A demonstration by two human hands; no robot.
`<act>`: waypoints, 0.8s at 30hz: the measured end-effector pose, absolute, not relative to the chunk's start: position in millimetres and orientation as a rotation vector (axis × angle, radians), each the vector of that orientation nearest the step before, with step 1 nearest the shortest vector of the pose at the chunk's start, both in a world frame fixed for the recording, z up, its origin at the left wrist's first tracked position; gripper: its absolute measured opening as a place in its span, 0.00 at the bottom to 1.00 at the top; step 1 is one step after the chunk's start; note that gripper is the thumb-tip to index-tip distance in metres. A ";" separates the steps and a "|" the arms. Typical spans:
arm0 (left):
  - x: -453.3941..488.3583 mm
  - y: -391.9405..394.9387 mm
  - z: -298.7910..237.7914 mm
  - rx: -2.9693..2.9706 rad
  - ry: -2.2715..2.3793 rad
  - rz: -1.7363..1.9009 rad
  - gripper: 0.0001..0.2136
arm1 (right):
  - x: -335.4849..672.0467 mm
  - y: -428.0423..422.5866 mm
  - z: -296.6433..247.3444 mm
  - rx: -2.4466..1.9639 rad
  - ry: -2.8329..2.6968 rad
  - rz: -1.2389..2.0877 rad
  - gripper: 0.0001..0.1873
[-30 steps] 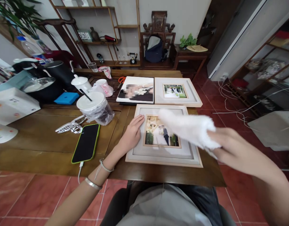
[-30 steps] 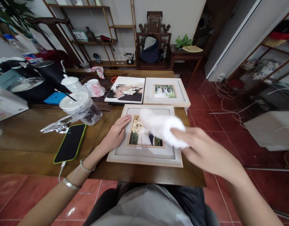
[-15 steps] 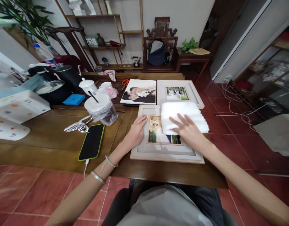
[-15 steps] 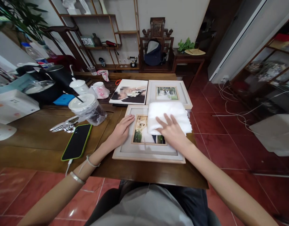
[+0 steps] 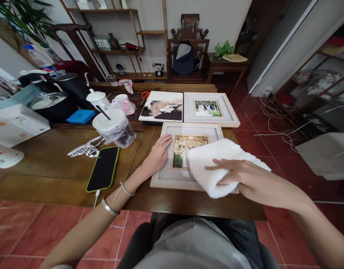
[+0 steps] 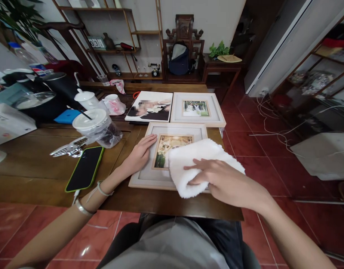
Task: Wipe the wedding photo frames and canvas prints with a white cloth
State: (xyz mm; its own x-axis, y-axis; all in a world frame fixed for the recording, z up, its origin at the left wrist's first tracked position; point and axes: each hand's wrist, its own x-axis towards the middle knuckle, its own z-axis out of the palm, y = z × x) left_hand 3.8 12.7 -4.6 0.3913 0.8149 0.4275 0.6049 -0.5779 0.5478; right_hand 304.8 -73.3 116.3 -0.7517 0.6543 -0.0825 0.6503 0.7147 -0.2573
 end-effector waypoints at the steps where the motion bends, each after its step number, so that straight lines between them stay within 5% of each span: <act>1: 3.1 13.4 -4.7 2.353 1.237 0.974 0.26 | 306.1 -69.2 117.6 -1.122 -2.840 0.414 0.35; 7: 1.0 19.2 0.1 2.393 1.228 0.934 0.23 | 267.7 -59.6 99.4 -1.093 -2.607 0.130 0.33; 18: 1.8 10.2 7.4 2.400 1.160 0.924 0.19 | 206.8 -82.3 49.5 -1.060 -2.691 -0.035 0.09; 24: -0.7 11.6 -2.0 2.450 1.139 0.971 0.25 | 257.3 -85.1 70.0 -1.125 -2.767 0.035 0.18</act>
State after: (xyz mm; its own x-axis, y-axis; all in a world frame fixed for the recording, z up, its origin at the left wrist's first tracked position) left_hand -0.7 11.6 -2.0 0.4666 0.7551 0.4605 0.5744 -0.6547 0.4914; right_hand 257.3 -85.1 70.0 -0.7063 0.6952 0.1335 0.6916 0.7179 -0.0793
